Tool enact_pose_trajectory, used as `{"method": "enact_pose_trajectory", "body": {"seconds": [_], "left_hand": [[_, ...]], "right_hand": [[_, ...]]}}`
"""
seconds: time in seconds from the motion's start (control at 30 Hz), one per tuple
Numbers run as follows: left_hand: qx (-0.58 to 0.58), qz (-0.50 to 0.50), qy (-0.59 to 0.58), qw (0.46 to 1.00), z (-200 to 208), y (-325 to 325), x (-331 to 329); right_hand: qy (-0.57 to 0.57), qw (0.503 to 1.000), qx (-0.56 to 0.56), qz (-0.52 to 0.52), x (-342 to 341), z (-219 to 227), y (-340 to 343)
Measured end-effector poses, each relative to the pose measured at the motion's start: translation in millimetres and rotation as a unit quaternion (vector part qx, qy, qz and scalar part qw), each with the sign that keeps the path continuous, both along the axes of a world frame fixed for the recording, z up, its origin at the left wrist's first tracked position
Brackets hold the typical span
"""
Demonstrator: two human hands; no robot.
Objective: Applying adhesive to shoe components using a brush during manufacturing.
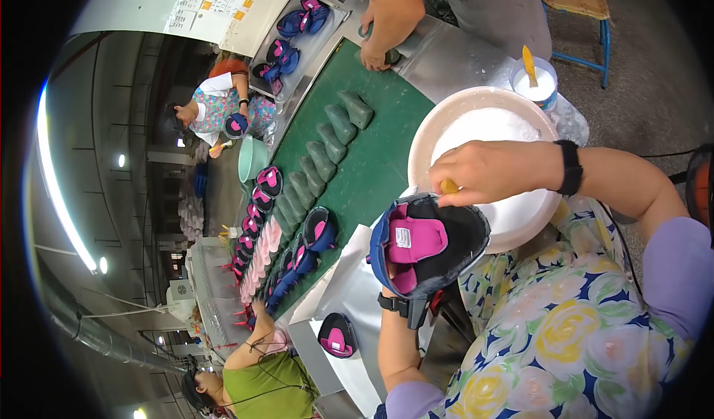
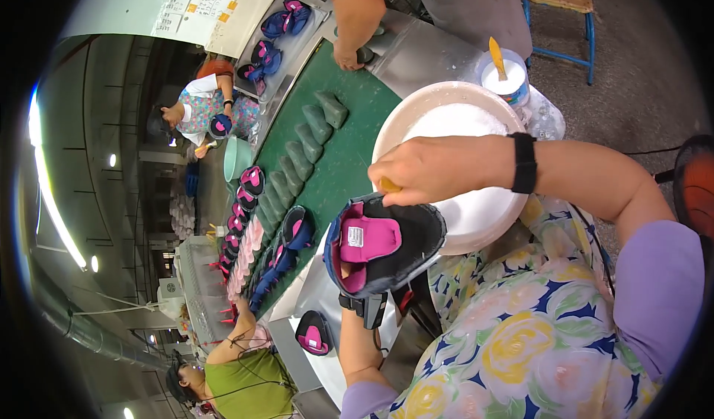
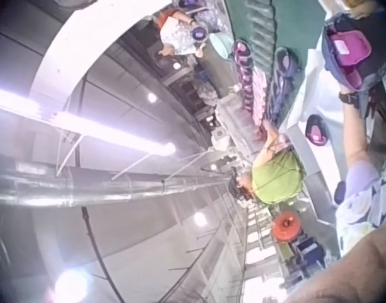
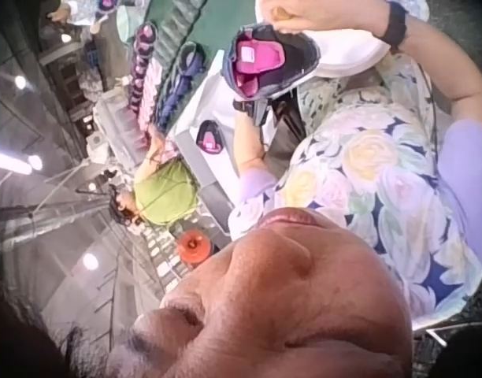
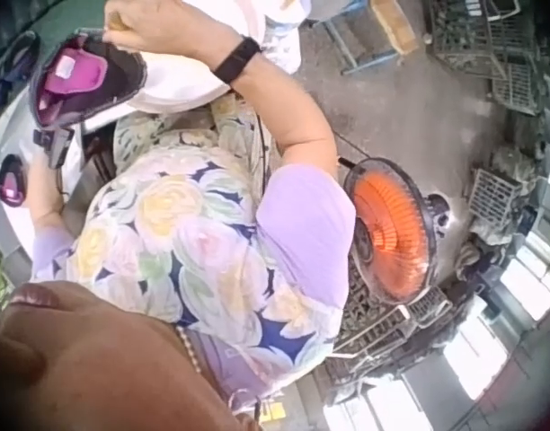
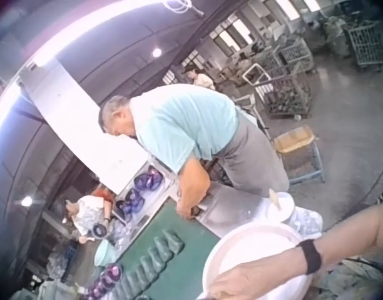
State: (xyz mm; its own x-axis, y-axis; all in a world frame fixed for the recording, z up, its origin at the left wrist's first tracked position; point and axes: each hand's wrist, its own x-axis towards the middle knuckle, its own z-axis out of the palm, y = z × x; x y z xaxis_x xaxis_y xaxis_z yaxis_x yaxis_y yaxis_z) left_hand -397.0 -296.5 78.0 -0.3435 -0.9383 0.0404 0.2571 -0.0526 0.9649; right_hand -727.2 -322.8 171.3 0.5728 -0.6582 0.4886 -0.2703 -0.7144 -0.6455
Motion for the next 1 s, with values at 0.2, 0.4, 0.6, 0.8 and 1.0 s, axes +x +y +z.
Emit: {"method": "enact_pose_trajectory", "body": {"seconds": [0.2, 0.4, 0.6, 0.8, 1.0], "left_hand": [[-0.048, -0.01, -0.009, 0.999, 12.8, -5.4, -7.7], [-0.08, 0.025, -0.108, 0.991, 1.3, -24.9, 32.3], [-0.108, 0.073, -0.207, 0.97, -13.5, -40.4, 56.6], [-0.149, 0.098, -0.299, 0.938, -40.1, -20.3, 89.7], [-0.185, 0.21, -0.392, 0.876, -53.1, -53.1, 123.4]], "right_hand": [[-0.16, 0.979, -0.126, 0.014, 18.2, -5.7, -6.1], [-0.079, 0.995, 0.05, -0.032, -9.2, -21.5, 2.4], [-0.227, 0.971, 0.061, -0.053, 19.1, -13.1, 30.4], [-0.188, 0.981, 0.009, 0.035, 36.2, -24.7, 25.1], [-0.181, 0.975, 0.081, -0.103, -2.0, -25.6, -0.2]]}}
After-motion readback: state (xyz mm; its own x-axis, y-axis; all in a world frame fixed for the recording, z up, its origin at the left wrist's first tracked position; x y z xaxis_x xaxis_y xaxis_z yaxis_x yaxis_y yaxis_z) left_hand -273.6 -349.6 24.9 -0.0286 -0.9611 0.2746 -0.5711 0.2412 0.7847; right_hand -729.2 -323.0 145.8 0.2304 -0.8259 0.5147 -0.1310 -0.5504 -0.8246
